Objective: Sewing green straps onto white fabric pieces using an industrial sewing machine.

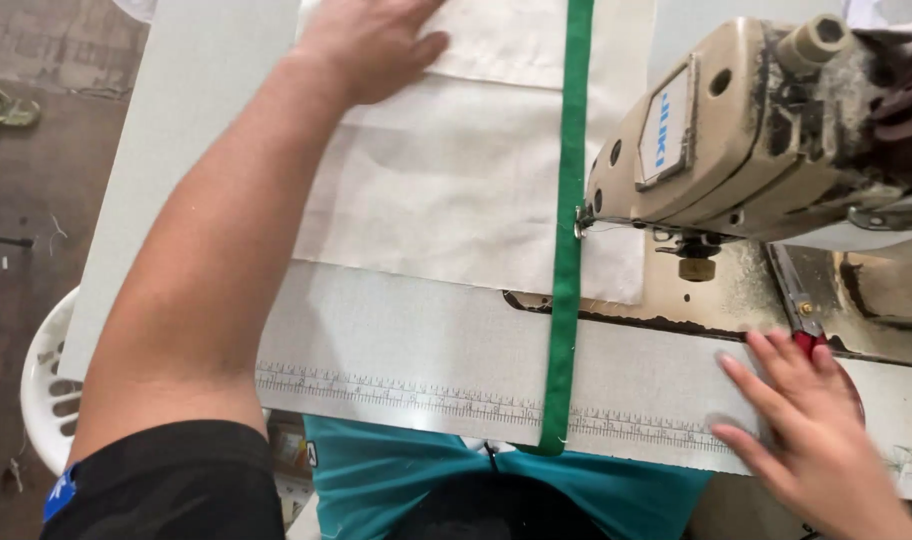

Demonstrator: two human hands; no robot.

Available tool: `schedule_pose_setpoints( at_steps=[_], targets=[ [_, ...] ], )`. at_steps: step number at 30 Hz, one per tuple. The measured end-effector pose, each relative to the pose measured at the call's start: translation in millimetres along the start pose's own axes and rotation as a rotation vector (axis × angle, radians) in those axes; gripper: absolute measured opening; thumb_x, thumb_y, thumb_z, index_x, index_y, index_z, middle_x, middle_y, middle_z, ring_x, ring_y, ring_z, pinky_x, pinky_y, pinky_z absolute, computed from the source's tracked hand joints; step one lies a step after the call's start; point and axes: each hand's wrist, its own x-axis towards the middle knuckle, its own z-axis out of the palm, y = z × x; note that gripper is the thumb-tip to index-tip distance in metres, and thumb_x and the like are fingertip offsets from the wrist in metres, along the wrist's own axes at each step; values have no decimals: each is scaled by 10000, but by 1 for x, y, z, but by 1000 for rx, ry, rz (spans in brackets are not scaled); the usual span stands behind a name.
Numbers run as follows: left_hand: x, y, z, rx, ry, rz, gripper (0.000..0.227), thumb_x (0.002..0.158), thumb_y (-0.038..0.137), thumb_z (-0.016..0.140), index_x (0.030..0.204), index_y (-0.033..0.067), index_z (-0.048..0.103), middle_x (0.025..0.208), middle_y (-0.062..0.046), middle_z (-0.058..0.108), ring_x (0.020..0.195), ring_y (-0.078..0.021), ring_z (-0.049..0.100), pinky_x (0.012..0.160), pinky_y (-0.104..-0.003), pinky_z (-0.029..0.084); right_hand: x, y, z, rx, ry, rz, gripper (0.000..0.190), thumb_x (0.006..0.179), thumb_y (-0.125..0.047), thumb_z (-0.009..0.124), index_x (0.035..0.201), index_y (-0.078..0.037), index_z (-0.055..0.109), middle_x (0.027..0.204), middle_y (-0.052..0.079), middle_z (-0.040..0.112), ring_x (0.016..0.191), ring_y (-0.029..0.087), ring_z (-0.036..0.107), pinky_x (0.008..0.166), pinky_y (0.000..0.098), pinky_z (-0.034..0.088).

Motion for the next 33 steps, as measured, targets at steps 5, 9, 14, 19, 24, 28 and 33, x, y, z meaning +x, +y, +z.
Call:
schedule_pose_setpoints(
  at_steps=[5, 9, 14, 19, 24, 28, 33],
  targets=[
    [-60, -10, 4, 19, -122, -178, 691, 1105, 568, 345, 1637, 129, 386, 1689, -184, 353, 1523, -427, 303, 1117, -639, 292, 7, 32, 20, -234, -250, 229, 615, 1087, -476, 304, 1618, -172, 369, 1723, 53, 342, 1618, 224, 255, 1397, 432, 81],
    [-173, 68, -41, 158, -98, -385, 787, 1051, 683, 409, 1603, 123, 446, 1618, -197, 466, 1393, -431, 474, 956, -606, 476, 35, 54, 3, -130, -99, 123, 508, 1026, -251, 537, 1511, -105, 572, 1603, 130, 566, 1534, 262, 495, 1401, 441, 281],
    [-261, 166, -105, 345, -343, -443, 744, 966, 907, 453, 874, 200, 665, 820, -17, 682, 751, -252, 695, 578, -390, 516, 59, -42, 3, -209, -157, 531, 541, 1031, -584, 512, 1232, -161, 783, 1238, 34, 803, 1163, 204, 724, 1031, 487, 506],
    [-191, 106, -59, -12, -60, -179, 761, 1089, 653, 314, 1656, 147, 356, 1693, -130, 356, 1546, -344, 254, 1219, -607, 178, 49, -112, 37, -28, -323, 532, 735, 769, -734, 687, 1285, -214, 624, 1172, 14, 695, 1093, 246, 652, 966, 514, 470],
    [-172, 93, -32, -126, -173, -105, 834, 1018, 721, 331, 1689, 233, 252, 1758, -77, 214, 1617, -343, 64, 1228, -682, 6, 92, -72, -7, -143, -615, 839, 422, 871, -461, 703, 1261, -321, 623, 1262, -35, 702, 1036, 320, 775, 893, 506, 609],
    [-201, 140, -29, -111, -322, -384, 857, 991, 792, 141, 1700, 322, 32, 1778, -4, -55, 1591, -275, -197, 1200, -635, -161, 114, 45, -11, -594, -593, 667, 233, 1024, -98, 530, 814, -193, 565, 628, -58, 537, 478, 140, 493, 406, 245, 380],
    [-211, 150, -34, -124, -300, -443, 878, 980, 809, 192, 1700, 328, 47, 1779, 6, -42, 1600, -279, -179, 1189, -640, -169, 152, 102, 25, -2198, -999, -163, 394, 802, -87, 410, 707, -309, 99, 567, -145, 63, 533, 53, 69, 485, 248, 97]
  ],
)
